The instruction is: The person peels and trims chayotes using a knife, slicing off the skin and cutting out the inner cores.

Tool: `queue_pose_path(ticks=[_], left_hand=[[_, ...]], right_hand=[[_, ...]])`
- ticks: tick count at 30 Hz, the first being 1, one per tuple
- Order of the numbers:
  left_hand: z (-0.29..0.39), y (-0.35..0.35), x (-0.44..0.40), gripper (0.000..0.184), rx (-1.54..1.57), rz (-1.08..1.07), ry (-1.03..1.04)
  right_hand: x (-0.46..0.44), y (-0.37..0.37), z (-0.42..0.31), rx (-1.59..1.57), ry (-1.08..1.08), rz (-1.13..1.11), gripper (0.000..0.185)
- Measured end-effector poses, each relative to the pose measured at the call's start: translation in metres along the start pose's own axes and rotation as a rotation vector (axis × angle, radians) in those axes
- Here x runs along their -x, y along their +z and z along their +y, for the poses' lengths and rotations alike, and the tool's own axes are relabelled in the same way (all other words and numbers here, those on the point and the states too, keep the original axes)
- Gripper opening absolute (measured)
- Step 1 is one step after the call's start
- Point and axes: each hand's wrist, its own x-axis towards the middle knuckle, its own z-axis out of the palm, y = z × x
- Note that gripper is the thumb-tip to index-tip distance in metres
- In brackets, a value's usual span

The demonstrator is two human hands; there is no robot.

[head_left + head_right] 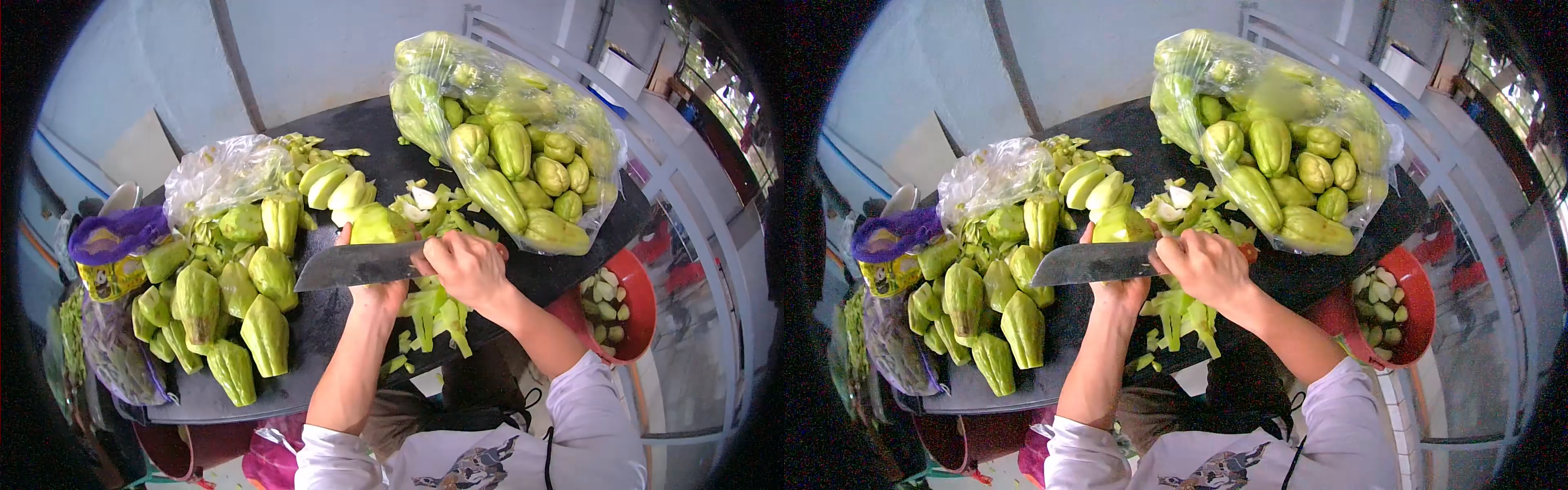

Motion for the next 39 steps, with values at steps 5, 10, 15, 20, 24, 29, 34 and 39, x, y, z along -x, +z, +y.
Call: queue_pose_path(ticks=[5, 10, 15, 20, 24, 29, 34, 39], left_hand=[[0.001, 0.011, 0.005, 0.048, 0.013, 0.156, 0.076], [0.006, 0.011, 0.006, 0.049, -0.067, 0.049, 0.067], [0.009, 0.019, 0.010, 0.051, -0.104, 0.090, 0.056], [-0.001, 0.013, 0.011, 0.053, -0.113, -0.002, 0.016], [0.002, 0.007, 0.005, 0.056, -0.143, 0.050, 0.042], [0.004, 0.007, 0.013, 0.048, -0.202, -0.081, 0.026], [-0.004, 0.008, 0.019, 0.048, -0.180, -0.058, 0.008], [-0.001, 0.010, 0.009, 0.053, -0.232, 0.004, 0.035]], right_hand=[[0.010, 0.001, 0.009, -0.020, 0.143, -0.083, 0.022], [0.014, -0.013, 0.016, -0.166, 0.191, -0.185, 0.024], [0.030, -0.011, 0.027, -0.179, 0.243, -0.225, 0.025], [0.020, -0.029, 0.013, -0.206, 0.231, -0.232, 0.024], [0.025, -0.017, 0.025, -0.203, 0.276, -0.263, 0.023], [0.033, -0.019, 0.021, -0.156, 0.366, -0.299, 0.021], [0.026, -0.018, 0.027, -0.269, 0.338, -0.249, 0.019], [0.034, -0.013, 0.040, -0.297, 0.375, -0.242, 0.018]])
